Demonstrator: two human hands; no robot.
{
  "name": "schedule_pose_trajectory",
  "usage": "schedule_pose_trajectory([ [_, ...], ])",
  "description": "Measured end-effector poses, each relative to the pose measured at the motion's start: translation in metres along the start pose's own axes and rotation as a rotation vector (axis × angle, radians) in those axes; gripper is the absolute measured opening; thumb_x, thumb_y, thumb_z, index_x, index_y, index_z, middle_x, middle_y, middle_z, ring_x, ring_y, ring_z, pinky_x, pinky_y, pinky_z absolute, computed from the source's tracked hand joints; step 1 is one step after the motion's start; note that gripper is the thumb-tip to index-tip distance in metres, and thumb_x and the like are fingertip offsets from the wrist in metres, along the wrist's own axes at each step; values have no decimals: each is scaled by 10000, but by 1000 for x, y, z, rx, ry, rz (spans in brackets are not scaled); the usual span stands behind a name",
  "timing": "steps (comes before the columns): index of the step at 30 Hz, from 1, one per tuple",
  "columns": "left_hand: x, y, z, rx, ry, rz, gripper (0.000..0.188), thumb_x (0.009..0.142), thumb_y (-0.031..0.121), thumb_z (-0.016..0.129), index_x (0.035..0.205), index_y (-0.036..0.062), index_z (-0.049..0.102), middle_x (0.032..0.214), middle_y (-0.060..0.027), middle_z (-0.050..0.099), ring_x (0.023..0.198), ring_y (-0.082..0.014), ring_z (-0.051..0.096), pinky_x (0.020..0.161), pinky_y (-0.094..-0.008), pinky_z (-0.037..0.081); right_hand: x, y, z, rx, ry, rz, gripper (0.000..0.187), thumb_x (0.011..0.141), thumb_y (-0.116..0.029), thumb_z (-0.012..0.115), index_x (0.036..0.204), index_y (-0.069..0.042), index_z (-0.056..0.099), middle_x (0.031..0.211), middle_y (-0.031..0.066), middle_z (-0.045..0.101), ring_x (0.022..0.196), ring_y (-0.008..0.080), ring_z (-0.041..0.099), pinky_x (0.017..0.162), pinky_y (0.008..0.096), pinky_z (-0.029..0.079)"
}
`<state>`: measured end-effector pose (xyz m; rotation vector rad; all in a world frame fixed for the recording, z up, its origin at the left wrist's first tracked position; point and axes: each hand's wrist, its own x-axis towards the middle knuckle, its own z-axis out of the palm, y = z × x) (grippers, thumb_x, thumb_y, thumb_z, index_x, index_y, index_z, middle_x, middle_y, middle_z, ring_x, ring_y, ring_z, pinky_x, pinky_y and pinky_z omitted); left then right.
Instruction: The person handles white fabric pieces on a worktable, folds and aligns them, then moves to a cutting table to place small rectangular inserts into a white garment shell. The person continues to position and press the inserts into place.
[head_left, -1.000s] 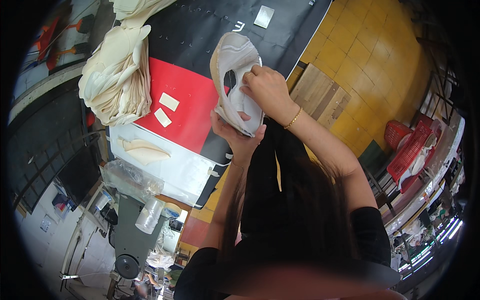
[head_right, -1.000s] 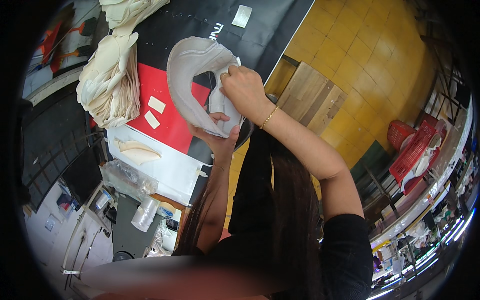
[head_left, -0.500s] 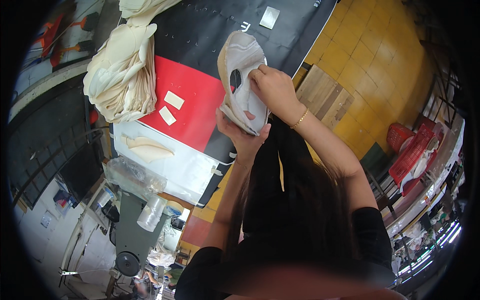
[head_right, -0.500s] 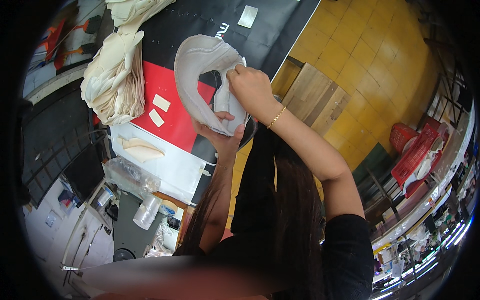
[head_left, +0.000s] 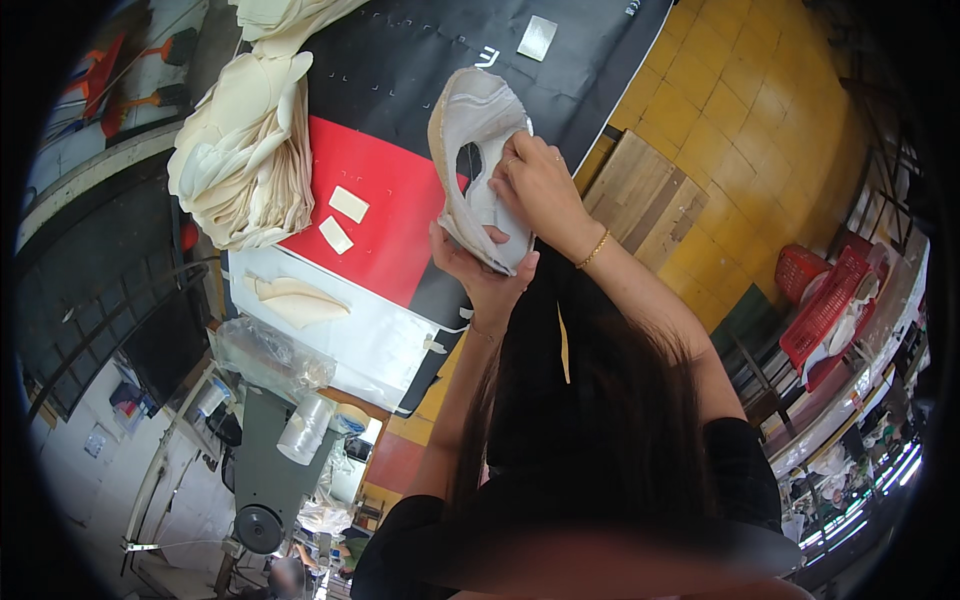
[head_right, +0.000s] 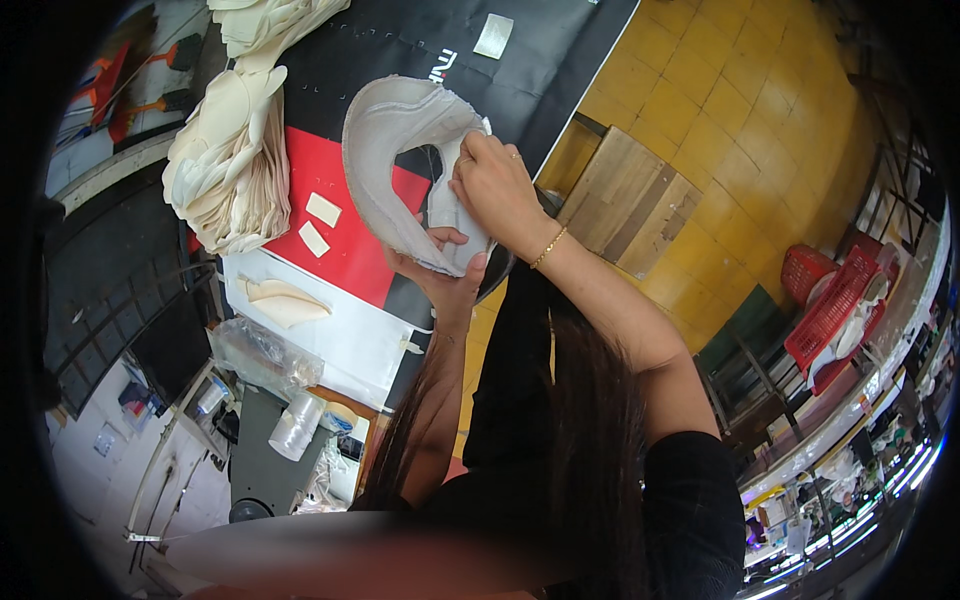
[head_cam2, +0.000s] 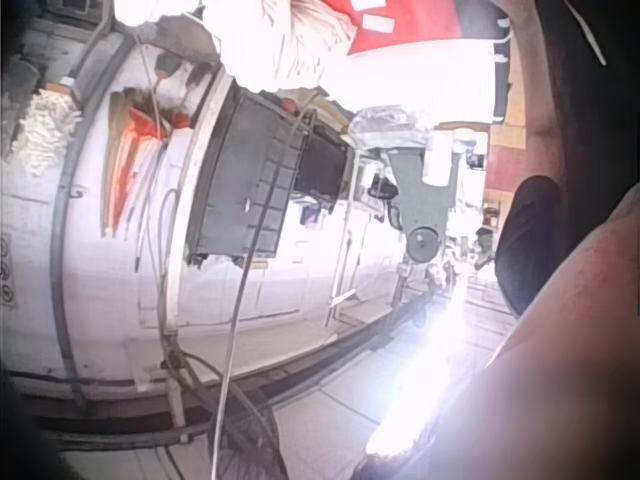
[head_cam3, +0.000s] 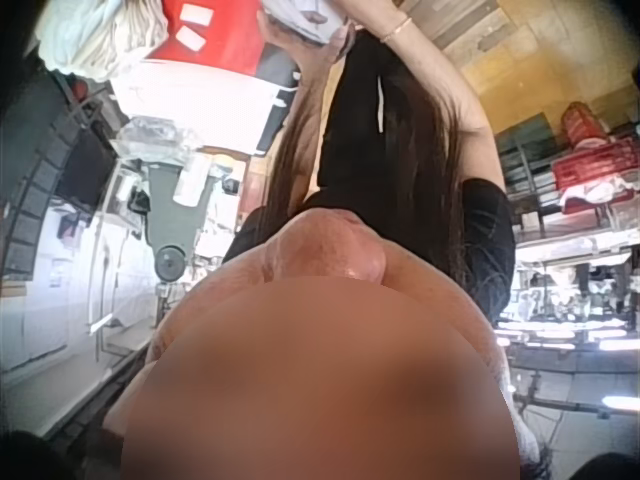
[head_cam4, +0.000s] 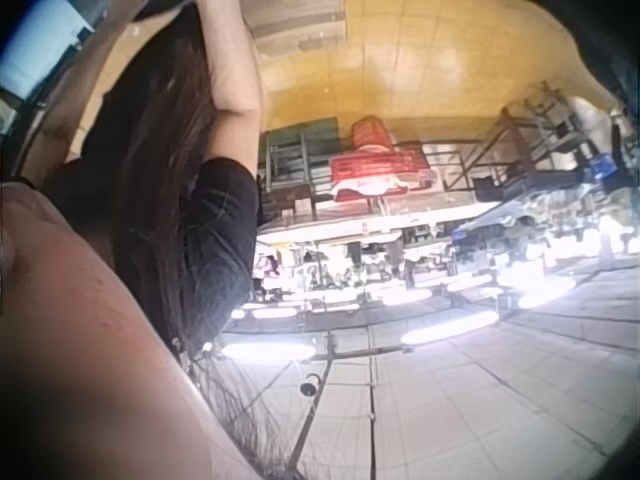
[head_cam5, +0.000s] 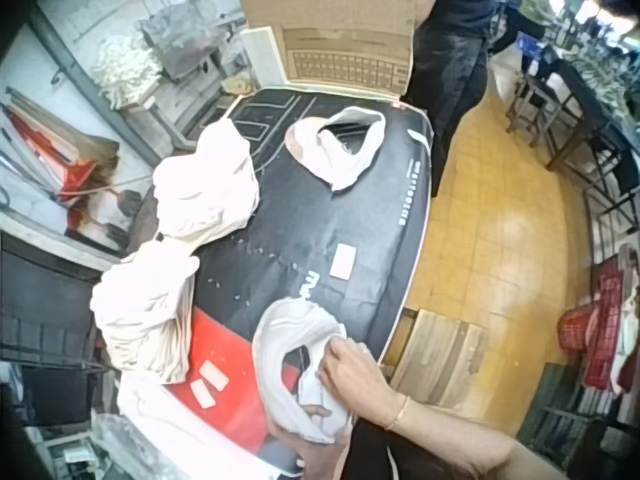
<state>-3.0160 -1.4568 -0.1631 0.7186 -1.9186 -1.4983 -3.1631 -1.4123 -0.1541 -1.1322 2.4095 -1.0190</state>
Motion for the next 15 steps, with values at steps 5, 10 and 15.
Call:
schedule_pose_trajectory([
  [5,-2,-1,0,-61,20,-33,1134,712,326,866,1455,54,54,1011,-69,529,957,-187,515,898,-375,426,-7,6,-5,253,109,120,126,833,-72,683,882,14,606,1023,162,527,991,339,555,869,401,450],
  [10,-1,-4,-4,27,-26,3,1118,739,346,841,1462,109,21,1356,-187,338,898,-216,584,881,-415,447,-12,20,-19,345,375,209,98,921,-57,629,944,3,556,1069,160,555,995,302,589,893,357,471],
  [15,3,0,-6,92,-59,24,1110,743,389,833,1457,88,38,1322,-169,378,928,-210,572,915,-411,424,-6,43,-58,1033,538,424,73,1028,-104,497,1037,-42,461,1110,139,638,1103,276,642,950,346,522],
])
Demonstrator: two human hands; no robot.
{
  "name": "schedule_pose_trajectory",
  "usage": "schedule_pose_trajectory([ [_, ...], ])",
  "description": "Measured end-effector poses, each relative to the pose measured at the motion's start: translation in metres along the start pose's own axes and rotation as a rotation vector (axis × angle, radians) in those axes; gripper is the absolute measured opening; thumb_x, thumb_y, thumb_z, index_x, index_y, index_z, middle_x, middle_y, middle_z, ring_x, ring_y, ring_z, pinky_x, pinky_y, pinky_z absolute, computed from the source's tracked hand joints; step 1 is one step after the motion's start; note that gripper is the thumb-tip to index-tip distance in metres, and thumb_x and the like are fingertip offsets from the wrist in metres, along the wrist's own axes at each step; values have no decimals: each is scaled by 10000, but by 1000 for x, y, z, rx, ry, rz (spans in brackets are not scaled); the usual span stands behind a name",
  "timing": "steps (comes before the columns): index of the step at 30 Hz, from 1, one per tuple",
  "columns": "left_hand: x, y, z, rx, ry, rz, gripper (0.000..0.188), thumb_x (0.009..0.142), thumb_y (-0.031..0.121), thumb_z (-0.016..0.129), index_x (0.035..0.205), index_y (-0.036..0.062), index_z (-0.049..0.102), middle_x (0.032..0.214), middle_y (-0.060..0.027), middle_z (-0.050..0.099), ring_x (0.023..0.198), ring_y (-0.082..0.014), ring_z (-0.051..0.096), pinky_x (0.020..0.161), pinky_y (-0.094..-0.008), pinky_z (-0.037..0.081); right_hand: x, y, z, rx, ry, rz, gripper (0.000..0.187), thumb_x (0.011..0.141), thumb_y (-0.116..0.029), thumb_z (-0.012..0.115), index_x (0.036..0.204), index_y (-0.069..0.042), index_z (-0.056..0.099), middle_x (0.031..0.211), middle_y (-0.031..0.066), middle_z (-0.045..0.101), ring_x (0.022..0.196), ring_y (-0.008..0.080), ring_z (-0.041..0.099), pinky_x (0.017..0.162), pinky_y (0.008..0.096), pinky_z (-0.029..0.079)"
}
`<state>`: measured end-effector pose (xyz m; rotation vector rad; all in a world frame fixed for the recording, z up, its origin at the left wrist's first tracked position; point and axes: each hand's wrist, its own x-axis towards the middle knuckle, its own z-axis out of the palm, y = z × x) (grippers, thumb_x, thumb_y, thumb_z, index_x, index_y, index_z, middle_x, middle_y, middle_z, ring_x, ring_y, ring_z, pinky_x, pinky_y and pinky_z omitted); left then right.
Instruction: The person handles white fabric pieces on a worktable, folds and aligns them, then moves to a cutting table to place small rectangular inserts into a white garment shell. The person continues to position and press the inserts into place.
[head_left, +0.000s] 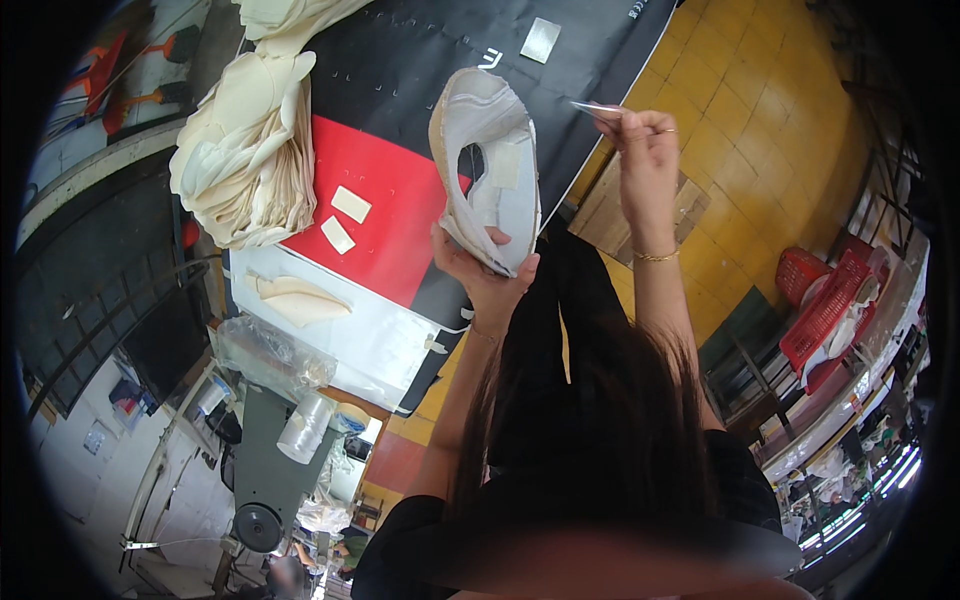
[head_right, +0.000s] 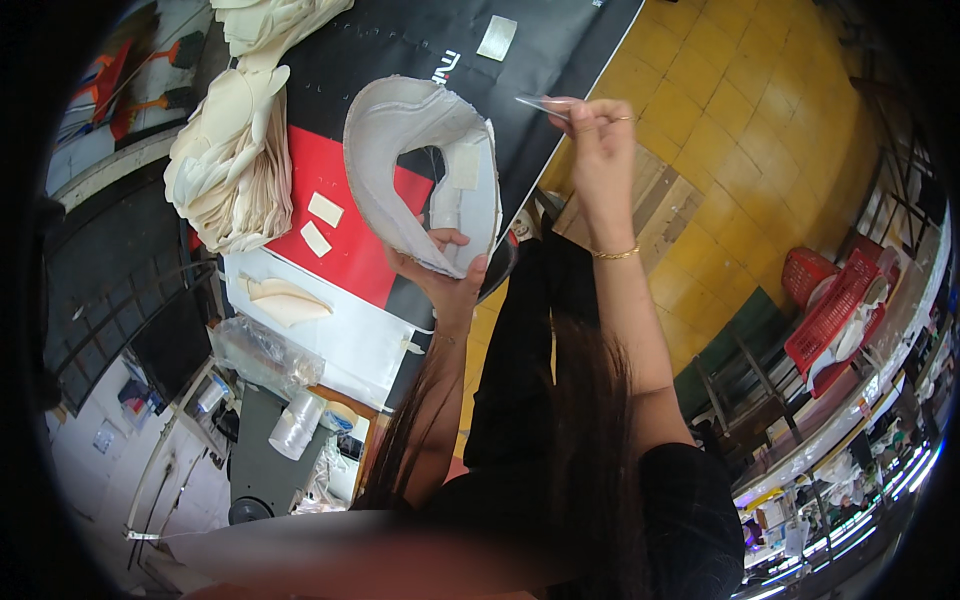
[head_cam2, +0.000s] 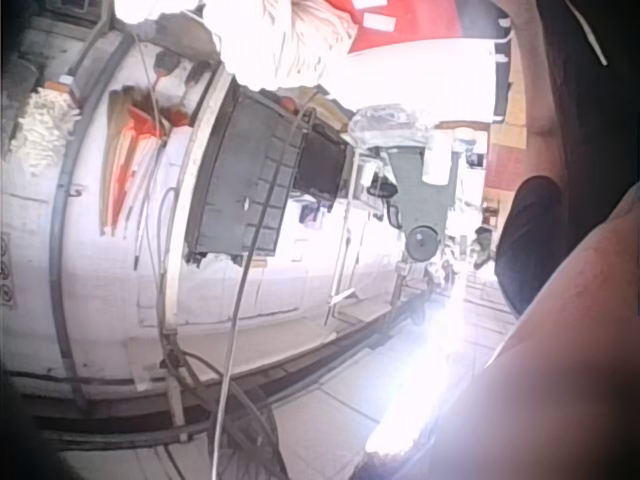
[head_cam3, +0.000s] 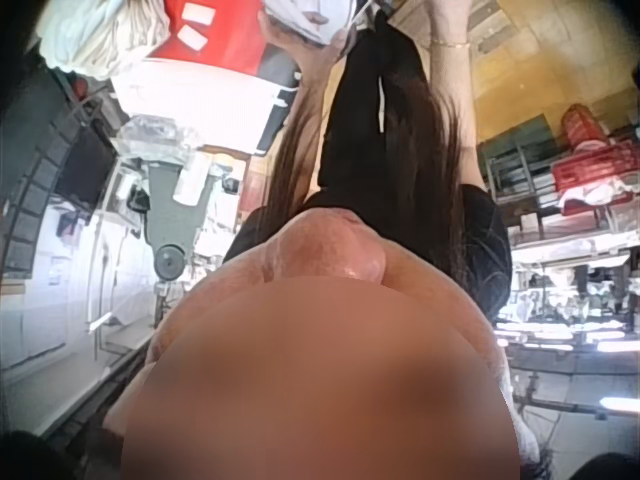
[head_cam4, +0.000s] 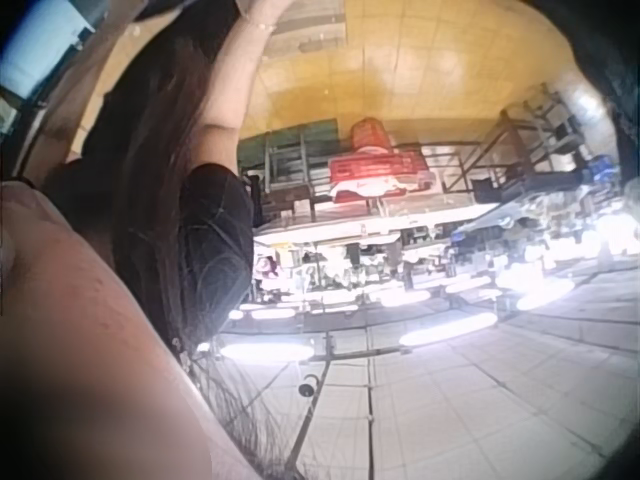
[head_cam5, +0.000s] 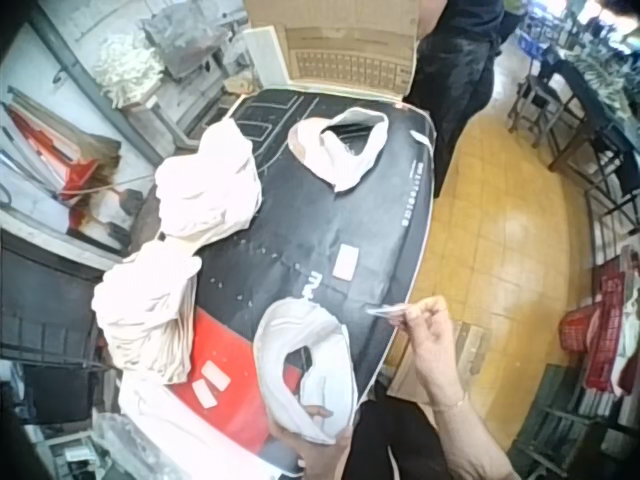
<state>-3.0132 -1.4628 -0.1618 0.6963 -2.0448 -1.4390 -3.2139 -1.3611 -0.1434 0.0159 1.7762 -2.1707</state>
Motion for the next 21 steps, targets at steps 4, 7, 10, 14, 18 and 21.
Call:
schedule_pose_trajectory([
  [4,3,11,-2,-67,40,-35,1089,758,413,818,1461,65,63,1273,-161,414,991,-213,554,966,-415,400,16,-17,-22,76,70,67,132,1037,-147,484,1102,-32,486,943,74,610,835,180,639,718,275,538],
  [7,5,20,-4,-53,101,-20,1073,769,406,809,1468,54,75,1317,-170,387,1121,-238,510,1016,-427,383,18,-18,-46,6,82,126,224,1024,-184,525,1143,4,550,825,18,532,616,87,488,521,222,415],
  [10,5,27,-8,-129,175,-116,1112,730,345,847,1466,31,74,1353,-170,332,1248,-278,409,1066,-430,340,10,-8,-84,-265,188,63,224,1007,-225,573,1017,-6,618,759,2,545,574,78,478,513,236,404],
  [14,6,31,-19,-14,280,-129,1138,710,286,861,1477,28,62,1391,-181,307,1310,-312,347,1127,-459,249,-8,28,-123,-688,296,159,305,988,-296,605,888,-13,663,612,18,554,539,94,505,508,273,420],
  [18,8,38,-40,171,131,-105,1137,702,196,859,1495,45,59,1463,-219,226,1298,-331,362,1108,-475,286,-55,80,-112,-850,-135,461,392,1003,-338,538,881,-8,711,700,147,682,688,268,662,698,396,507],
  [21,9,40,-42,382,110,193,1073,720,103,844,1502,64,110,1466,-237,209,1270,-368,382,1052,-467,361,-101,119,-73,-777,-593,153,255,928,-216,627,1014,7,717,991,196,686,1021,314,647,958,379,478],
])
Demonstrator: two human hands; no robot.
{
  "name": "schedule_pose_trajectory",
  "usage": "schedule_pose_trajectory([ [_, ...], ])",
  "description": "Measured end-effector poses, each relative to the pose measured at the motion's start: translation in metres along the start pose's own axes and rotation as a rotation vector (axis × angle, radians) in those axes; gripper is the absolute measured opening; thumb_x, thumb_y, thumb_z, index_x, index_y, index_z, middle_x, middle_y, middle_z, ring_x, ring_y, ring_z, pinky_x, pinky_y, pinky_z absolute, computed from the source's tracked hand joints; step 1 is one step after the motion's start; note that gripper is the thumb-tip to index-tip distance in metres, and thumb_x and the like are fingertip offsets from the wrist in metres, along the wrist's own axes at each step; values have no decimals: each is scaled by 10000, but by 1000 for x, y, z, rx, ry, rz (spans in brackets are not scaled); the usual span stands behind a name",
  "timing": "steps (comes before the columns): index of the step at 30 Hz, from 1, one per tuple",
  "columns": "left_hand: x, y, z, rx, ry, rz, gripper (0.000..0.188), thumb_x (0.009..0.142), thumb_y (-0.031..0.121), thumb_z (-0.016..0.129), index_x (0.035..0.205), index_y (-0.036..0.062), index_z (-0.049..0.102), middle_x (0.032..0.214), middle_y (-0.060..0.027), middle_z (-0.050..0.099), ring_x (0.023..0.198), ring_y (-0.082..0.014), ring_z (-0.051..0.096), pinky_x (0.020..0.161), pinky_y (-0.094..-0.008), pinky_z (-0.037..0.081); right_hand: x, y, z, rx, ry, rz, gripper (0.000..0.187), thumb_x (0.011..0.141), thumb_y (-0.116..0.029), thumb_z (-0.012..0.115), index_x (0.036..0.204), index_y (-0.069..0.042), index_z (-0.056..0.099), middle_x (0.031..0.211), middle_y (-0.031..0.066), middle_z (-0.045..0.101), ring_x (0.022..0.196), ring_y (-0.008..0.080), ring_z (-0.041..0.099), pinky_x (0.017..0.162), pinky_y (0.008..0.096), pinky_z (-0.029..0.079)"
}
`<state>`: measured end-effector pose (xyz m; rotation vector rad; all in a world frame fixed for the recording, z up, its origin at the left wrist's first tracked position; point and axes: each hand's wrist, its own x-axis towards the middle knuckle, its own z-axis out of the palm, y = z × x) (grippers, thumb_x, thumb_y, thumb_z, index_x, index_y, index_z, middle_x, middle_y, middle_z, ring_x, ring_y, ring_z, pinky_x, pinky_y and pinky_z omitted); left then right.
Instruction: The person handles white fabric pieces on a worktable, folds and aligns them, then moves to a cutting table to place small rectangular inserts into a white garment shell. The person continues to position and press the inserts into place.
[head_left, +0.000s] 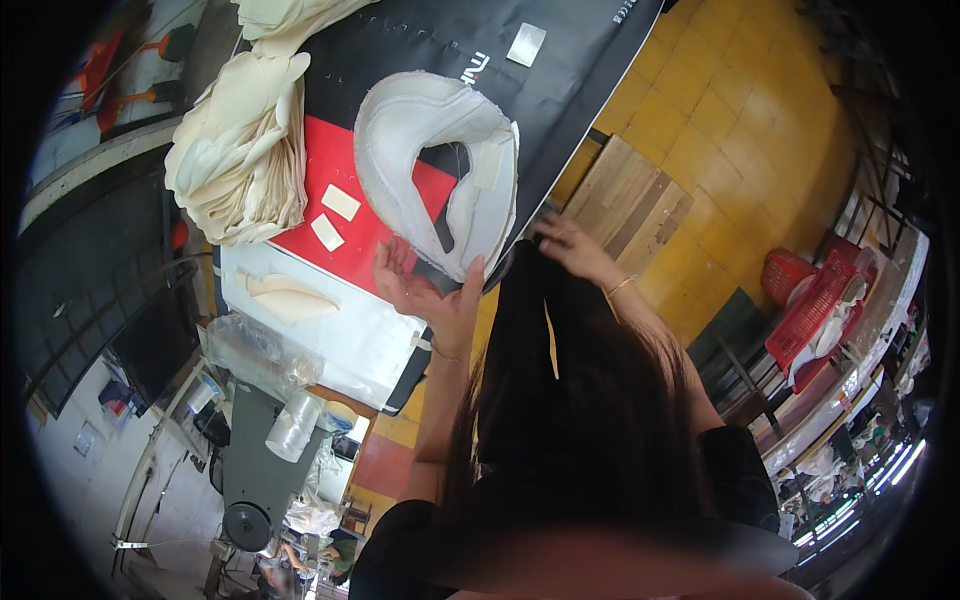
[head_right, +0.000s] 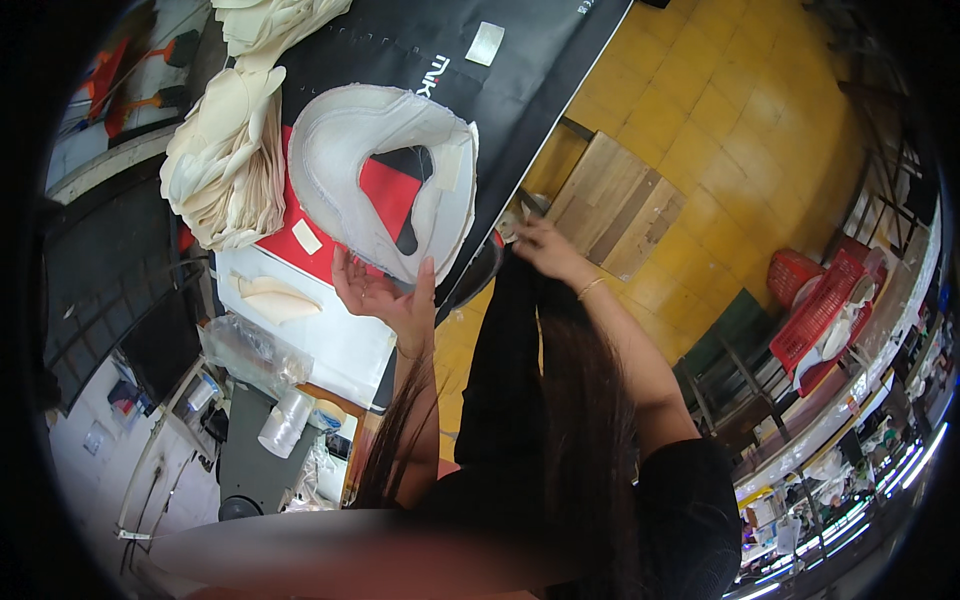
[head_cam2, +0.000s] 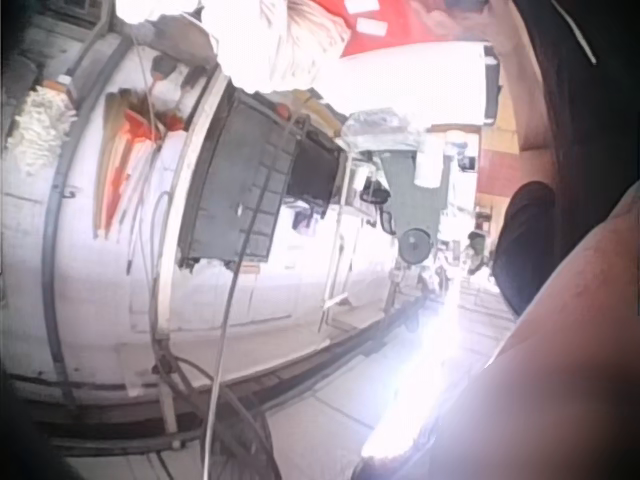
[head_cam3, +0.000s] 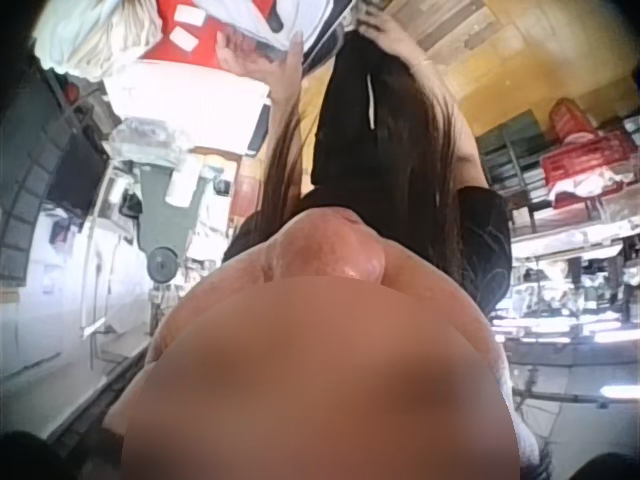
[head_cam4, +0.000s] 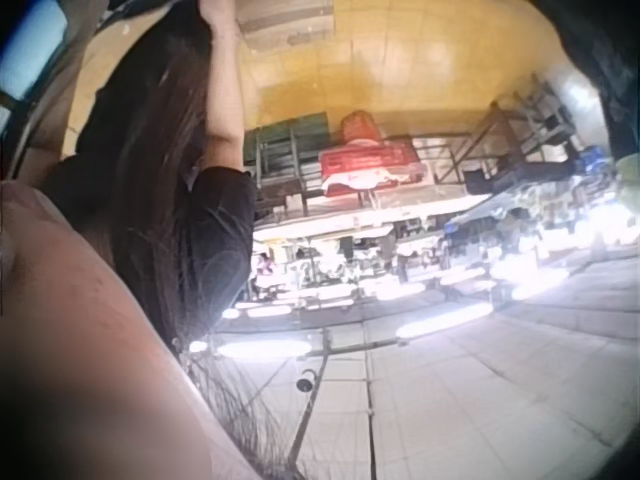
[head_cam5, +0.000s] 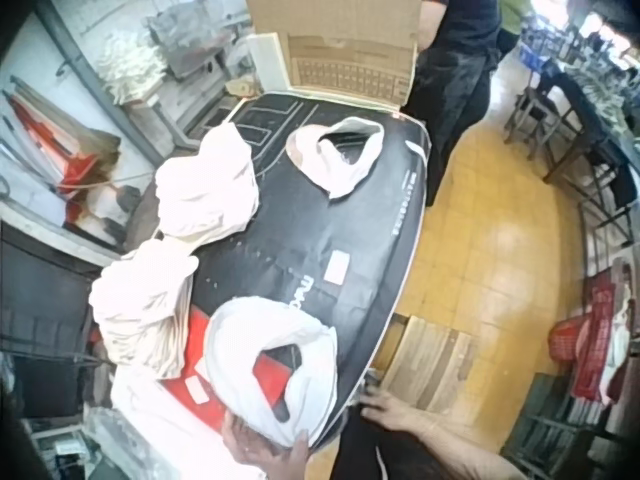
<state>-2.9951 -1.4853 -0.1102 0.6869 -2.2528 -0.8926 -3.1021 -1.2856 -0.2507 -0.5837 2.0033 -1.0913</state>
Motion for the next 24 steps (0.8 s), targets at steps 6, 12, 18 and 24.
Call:
schedule_pose_trajectory([
  [6,-1,7,6,24,70,172,861,797,-87,717,1495,125,259,1474,-259,187,1244,-410,390,1010,-461,404,-8,-29,34,-219,-174,155,844,748,-259,824,1429,-71,362,1130,253,640,1114,403,603,965,442,486],
  [12,-1,27,-14,424,-248,110,669,925,59,628,1502,89,290,1322,-256,389,1217,-394,451,1006,-463,403,49,-72,-85,-233,635,90,195,913,-125,614,1097,-60,605,792,144,638,714,321,652,653,402,522],
  [18,2,59,5,211,-108,-396,573,924,14,589,1438,-101,363,1314,-332,450,1179,-448,465,999,-477,368,169,-135,-110,-529,815,-340,300,866,-255,711,1109,-78,711,1218,100,614,980,307,619,844,396,496],
  [24,12,60,-11,242,-178,-132,588,924,4,590,1444,-102,337,1319,-339,453,1182,-493,479,986,-488,409,198,-145,-97,-402,861,-276,207,817,-247,740,943,-82,738,1134,65,642,1014,299,587,877,418,461],
])
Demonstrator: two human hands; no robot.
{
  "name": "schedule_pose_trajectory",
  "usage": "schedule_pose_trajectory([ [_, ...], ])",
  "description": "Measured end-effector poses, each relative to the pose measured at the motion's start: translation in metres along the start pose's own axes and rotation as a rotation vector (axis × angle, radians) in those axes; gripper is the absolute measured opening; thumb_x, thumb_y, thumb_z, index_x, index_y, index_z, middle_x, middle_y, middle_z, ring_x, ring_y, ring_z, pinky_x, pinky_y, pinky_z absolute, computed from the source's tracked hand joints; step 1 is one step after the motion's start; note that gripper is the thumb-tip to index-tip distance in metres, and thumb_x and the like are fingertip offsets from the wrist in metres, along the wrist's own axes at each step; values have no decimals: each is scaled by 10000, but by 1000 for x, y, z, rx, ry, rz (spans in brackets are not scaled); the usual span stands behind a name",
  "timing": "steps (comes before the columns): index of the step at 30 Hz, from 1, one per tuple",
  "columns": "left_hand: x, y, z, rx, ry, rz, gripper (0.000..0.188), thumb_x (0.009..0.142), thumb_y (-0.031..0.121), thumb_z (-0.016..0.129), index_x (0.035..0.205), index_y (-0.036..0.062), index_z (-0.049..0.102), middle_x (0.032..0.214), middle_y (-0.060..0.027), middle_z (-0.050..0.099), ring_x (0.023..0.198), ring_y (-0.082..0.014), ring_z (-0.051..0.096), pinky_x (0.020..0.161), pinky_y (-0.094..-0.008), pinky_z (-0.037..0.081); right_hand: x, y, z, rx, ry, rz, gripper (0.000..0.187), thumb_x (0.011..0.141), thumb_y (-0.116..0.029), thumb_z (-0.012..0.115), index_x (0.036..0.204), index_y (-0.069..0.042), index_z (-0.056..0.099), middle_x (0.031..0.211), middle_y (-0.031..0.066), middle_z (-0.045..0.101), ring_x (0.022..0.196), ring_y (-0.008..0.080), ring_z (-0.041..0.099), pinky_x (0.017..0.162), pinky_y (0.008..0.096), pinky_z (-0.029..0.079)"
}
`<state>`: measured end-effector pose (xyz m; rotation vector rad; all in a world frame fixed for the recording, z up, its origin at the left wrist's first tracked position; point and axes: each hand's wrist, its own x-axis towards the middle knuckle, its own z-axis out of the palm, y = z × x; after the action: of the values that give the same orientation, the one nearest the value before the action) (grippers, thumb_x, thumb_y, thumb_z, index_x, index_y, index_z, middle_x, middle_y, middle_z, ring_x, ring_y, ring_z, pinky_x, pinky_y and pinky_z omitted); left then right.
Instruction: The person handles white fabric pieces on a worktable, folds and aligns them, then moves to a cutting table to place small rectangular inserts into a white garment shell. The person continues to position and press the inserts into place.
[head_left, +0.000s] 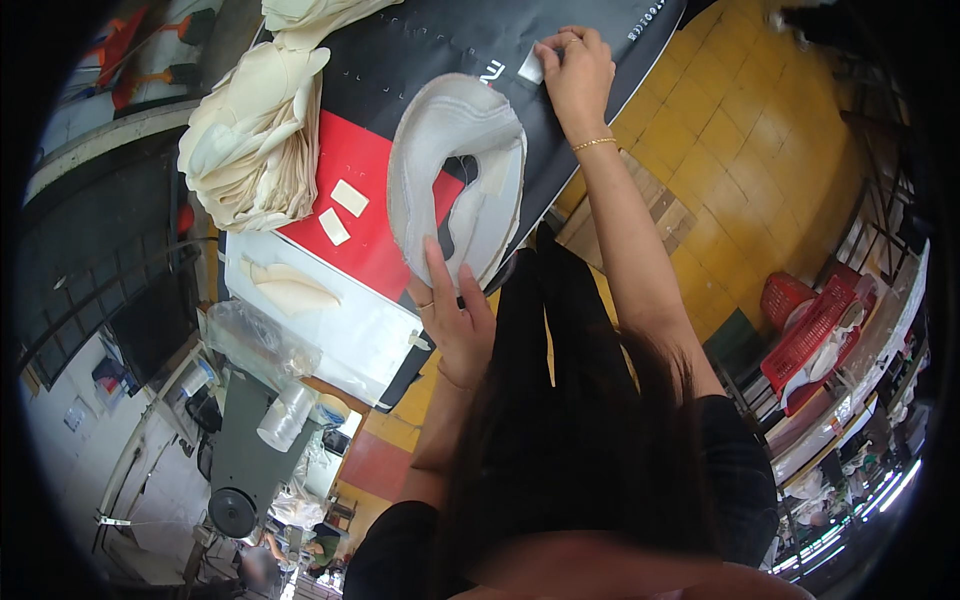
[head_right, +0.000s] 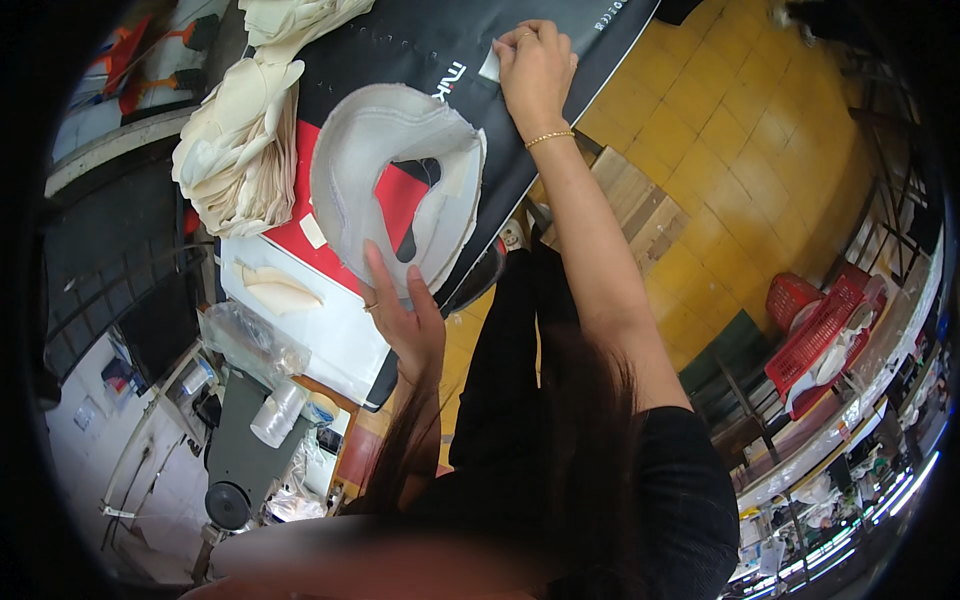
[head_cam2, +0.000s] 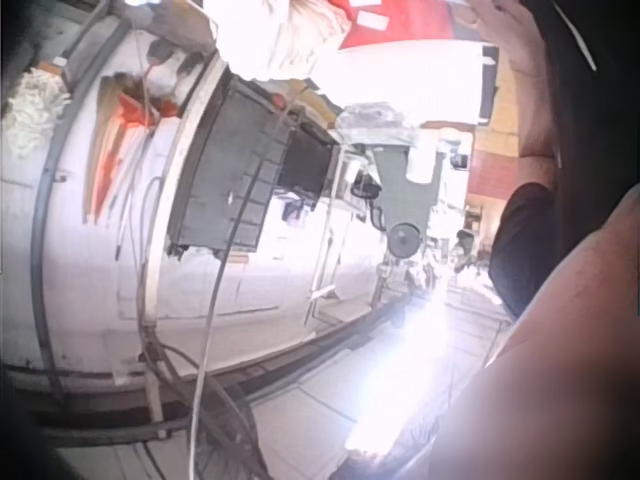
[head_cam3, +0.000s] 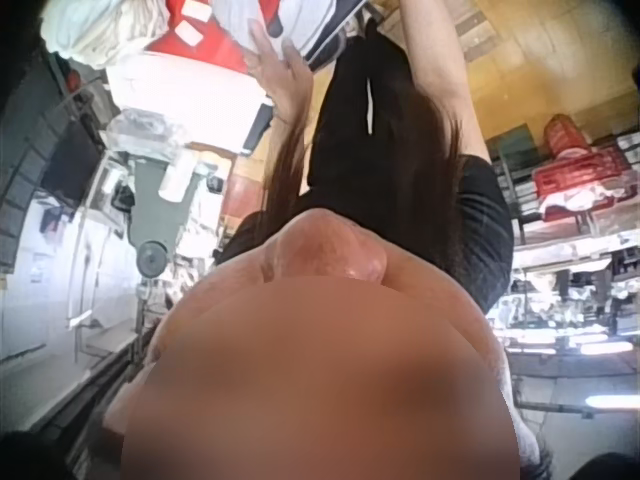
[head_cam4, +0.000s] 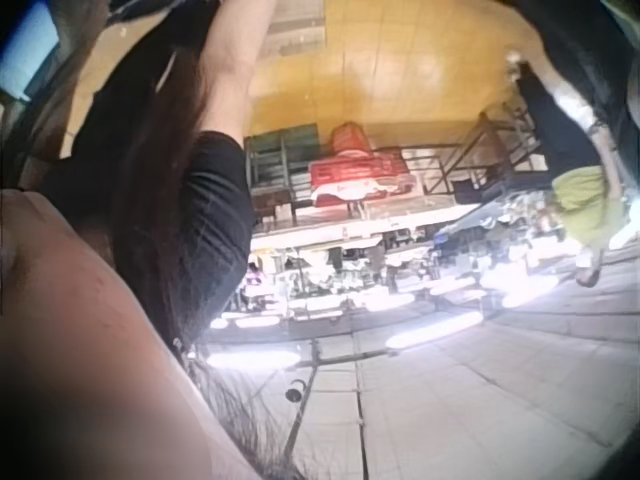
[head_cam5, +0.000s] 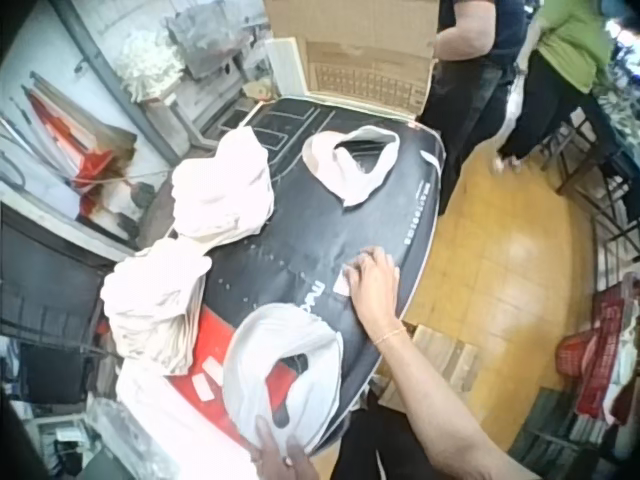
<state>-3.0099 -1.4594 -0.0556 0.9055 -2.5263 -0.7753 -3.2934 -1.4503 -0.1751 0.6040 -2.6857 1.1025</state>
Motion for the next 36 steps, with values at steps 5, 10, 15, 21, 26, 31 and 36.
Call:
schedule_pose_trajectory([
  [5,4,-16,1,-61,226,78,715,936,-6,586,1504,-110,165,1466,-335,292,1283,-430,434,1049,-455,396,-6,-13,-47,736,179,334,177,882,-176,734,931,-12,689,854,43,681,738,118,610,677,256,498],
  [10,28,-59,56,64,136,234,832,907,81,662,1483,-136,102,1281,-425,397,1113,-553,482,933,-530,434,-52,-34,-96,957,-54,605,177,880,-114,739,1008,-8,677,878,23,678,774,70,609,711,202,500],
  [15,11,-84,88,95,-28,95,986,894,183,714,1481,-146,-6,1386,-489,266,1305,-609,304,1079,-551,310,-83,-64,-71,910,-452,652,183,887,-119,730,997,15,673,891,37,689,781,80,624,703,226,524],
  [21,-1,-81,86,173,116,237,1002,831,289,785,1450,-160,139,1228,-459,438,1049,-614,493,913,-625,405,-91,-85,-34,631,-592,277,179,832,-99,719,950,32,693,1035,146,662,880,240,652,793,326,527],
  [26,-14,-74,92,227,69,132,1056,798,385,800,1433,-172,167,1133,-399,524,985,-545,554,883,-588,417,-97,-78,-18,504,-581,114,261,771,-50,722,1023,18,700,1185,195,581,1098,367,561,935,410,478],
  [31,-28,-71,96,274,38,70,1104,794,415,795,1433,-178,118,1167,-362,443,1073,-518,469,941,-573,354,-109,-70,-5,425,-483,-71,387,731,-29,742,1115,-35,694,1181,187,585,1113,398,498,981,426,439],
  [36,-28,-75,98,297,66,120,1118,782,423,802,1422,-192,121,1103,-333,475,1043,-506,489,956,-579,335,-113,-68,-3,415,-490,-74,355,730,-22,717,1082,-58,701,1154,155,634,1150,409,491,1002,444,430],
])
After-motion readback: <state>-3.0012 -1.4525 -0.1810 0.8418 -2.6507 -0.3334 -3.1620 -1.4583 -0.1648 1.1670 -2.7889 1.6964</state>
